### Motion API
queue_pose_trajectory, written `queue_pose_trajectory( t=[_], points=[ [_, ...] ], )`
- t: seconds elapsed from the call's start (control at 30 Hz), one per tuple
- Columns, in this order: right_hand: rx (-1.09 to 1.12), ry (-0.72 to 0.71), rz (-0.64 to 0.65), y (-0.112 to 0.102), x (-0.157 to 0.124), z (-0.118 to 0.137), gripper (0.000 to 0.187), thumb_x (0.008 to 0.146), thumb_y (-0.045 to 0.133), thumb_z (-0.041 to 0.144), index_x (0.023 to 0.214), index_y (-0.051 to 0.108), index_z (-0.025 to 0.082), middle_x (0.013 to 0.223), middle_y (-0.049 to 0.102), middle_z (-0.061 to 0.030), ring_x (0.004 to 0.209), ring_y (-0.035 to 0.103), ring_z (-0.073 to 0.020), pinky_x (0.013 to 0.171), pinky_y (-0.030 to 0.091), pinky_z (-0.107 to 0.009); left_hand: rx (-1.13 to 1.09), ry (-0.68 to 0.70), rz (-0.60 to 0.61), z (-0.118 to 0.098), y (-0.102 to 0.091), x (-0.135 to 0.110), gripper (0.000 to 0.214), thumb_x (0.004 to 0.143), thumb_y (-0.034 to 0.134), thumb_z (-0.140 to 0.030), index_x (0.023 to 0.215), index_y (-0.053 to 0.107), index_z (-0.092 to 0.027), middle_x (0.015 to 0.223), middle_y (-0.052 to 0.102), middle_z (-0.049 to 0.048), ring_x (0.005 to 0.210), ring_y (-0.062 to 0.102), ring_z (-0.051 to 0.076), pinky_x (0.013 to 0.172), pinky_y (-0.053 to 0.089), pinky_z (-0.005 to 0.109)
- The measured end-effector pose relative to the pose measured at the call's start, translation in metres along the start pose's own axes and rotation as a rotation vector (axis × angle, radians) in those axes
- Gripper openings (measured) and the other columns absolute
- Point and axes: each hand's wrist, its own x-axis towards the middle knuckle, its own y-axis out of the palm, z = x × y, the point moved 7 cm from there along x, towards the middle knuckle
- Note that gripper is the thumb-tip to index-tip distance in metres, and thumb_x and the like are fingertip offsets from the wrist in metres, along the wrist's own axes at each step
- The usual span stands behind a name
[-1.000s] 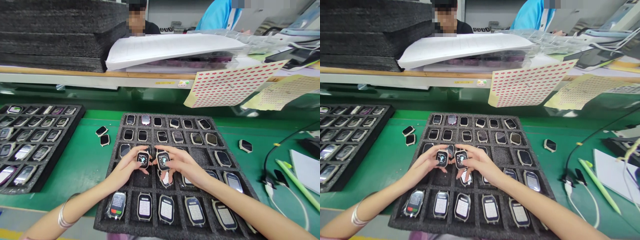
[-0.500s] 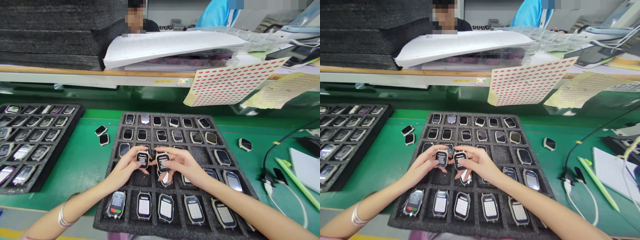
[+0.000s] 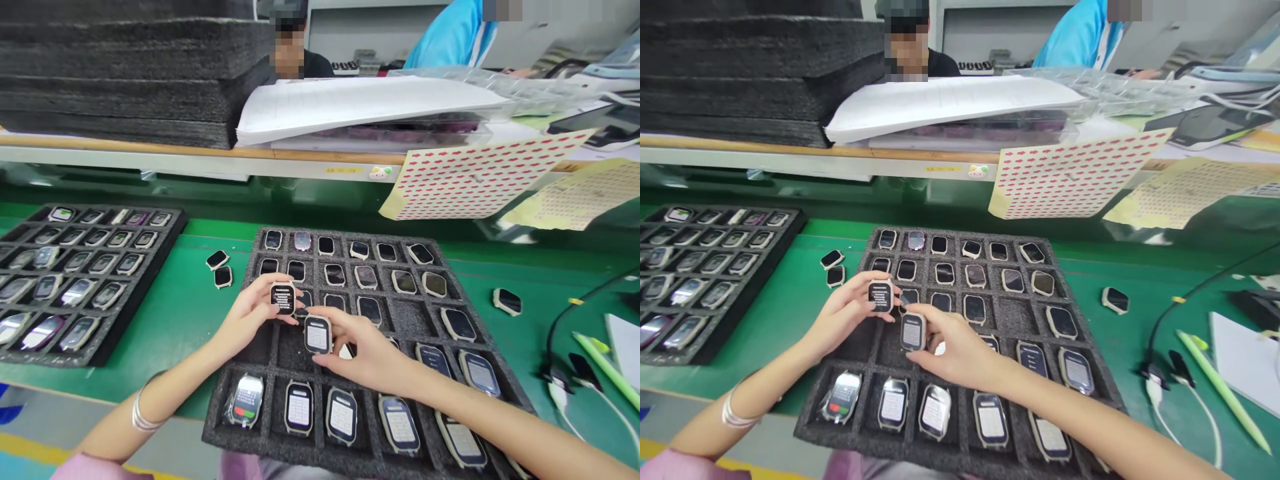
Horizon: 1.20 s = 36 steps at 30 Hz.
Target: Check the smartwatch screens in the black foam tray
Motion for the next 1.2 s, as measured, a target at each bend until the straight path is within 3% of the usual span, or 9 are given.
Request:
queue_pose_trajectory(
  t=[0.1, 0.27, 0.37, 0.5, 0.57, 0.77, 0.97, 1.07, 1.2],
  points=[
    [-0.374, -0.163, -0.014, 0.008, 0.007, 0.010, 0.056, 0.074, 0.073, 0.020, 0.126, 0.051, 0.020, 0.111, 0.056, -0.0095, 0.100, 0.055, -0.0247, 0.085, 0.049, -0.040, -0.004, 0.017, 0.005, -0.010, -0.001, -0.001, 0.035, 0.083, 0.055, -0.012, 0.117, 0.053, -0.020, 0.106, 0.065, 0.0097, 0.104, 0.061, 0.026, 0.077, 0.057, 0.036],
    [-0.645, -0.258, 0.064, 0.025, 0.017, 0.014, 0.078, 0.070, 0.078, 0.031, 0.138, 0.041, 0.020, 0.126, 0.046, -0.0152, 0.113, 0.045, -0.0311, 0.094, 0.041, -0.048, 0.054, 0.029, -0.012, -0.013, -0.001, -0.003, 0.031, 0.086, 0.060, -0.021, 0.115, 0.053, -0.018, 0.107, 0.067, 0.0116, 0.101, 0.064, 0.026, 0.074, 0.058, 0.032],
    [-0.661, -0.242, 0.064, 0.019, 0.020, 0.015, 0.069, 0.074, 0.075, 0.039, 0.134, 0.046, 0.020, 0.125, 0.047, -0.0140, 0.110, 0.046, -0.0295, 0.092, 0.043, -0.046, 0.054, 0.030, -0.014, -0.013, -0.002, -0.003, 0.031, 0.085, 0.062, -0.023, 0.114, 0.053, -0.017, 0.105, 0.068, 0.0117, 0.096, 0.066, 0.025, 0.070, 0.059, 0.031],
    [-0.650, -0.245, -0.018, -0.002, 0.024, 0.014, 0.035, 0.089, 0.059, 0.030, 0.122, 0.054, 0.019, 0.111, 0.055, -0.0114, 0.102, 0.050, -0.0253, 0.089, 0.045, -0.042, 0.047, 0.027, -0.021, -0.013, -0.002, -0.002, 0.030, 0.084, 0.063, -0.023, 0.112, 0.054, -0.017, 0.100, 0.068, 0.0107, 0.092, 0.066, 0.024, 0.066, 0.060, 0.031],
    [-0.687, -0.240, -0.058, -0.011, 0.028, 0.011, 0.027, 0.092, 0.052, 0.025, 0.118, 0.056, 0.018, 0.107, 0.058, -0.0115, 0.099, 0.051, -0.0254, 0.089, 0.045, -0.044, 0.043, 0.029, -0.024, -0.014, -0.002, -0.003, 0.029, 0.084, 0.062, -0.023, 0.111, 0.055, -0.017, 0.099, 0.068, 0.0100, 0.091, 0.066, 0.023, 0.066, 0.060, 0.031],
    [-0.780, -0.182, -0.014, -0.008, 0.043, -0.003, 0.020, 0.094, 0.050, 0.020, 0.111, 0.059, 0.015, 0.101, 0.059, -0.0116, 0.097, 0.052, -0.0260, 0.087, 0.046, -0.043, 0.043, 0.008, -0.028, -0.013, -0.001, -0.004, 0.028, 0.084, 0.061, -0.024, 0.111, 0.054, -0.017, 0.098, 0.068, 0.0100, 0.092, 0.066, 0.024, 0.067, 0.060, 0.032],
    [-0.807, -0.068, -0.108, -0.001, 0.053, -0.011, 0.019, 0.089, 0.059, 0.019, 0.106, 0.059, 0.011, 0.094, 0.055, -0.0107, 0.093, 0.053, -0.0273, 0.083, 0.047, -0.044, 0.064, 0.012, 0.003, -0.013, 0.001, -0.004, 0.037, 0.080, 0.065, -0.021, 0.114, 0.051, -0.019, 0.100, 0.066, 0.0089, 0.093, 0.065, 0.023, 0.070, 0.058, 0.033],
    [-0.773, -0.043, -0.126, -0.003, 0.052, -0.010, 0.017, 0.087, 0.063, 0.022, 0.102, 0.060, 0.014, 0.091, 0.054, -0.0078, 0.087, 0.055, -0.0238, 0.077, 0.048, -0.038, 0.208, -0.042, 0.057, -0.013, -0.004, -0.014, 0.053, 0.075, 0.069, -0.014, 0.121, 0.046, -0.025, 0.103, 0.063, 0.0056, 0.097, 0.063, 0.023, 0.078, 0.055, 0.035],
    [-0.743, -0.130, -0.023, -0.006, 0.043, -0.003, 0.010, 0.092, 0.057, 0.026, 0.092, 0.059, 0.016, 0.091, 0.055, -0.0065, 0.088, 0.054, -0.0212, 0.079, 0.046, -0.033, 0.796, -0.057, 0.081, -0.013, -0.022, -0.038, 0.038, 0.081, 0.063, -0.025, 0.118, 0.051, -0.028, 0.108, 0.061, 0.0062, 0.090, 0.063, 0.023, 0.072, 0.054, 0.034]
  ],
)
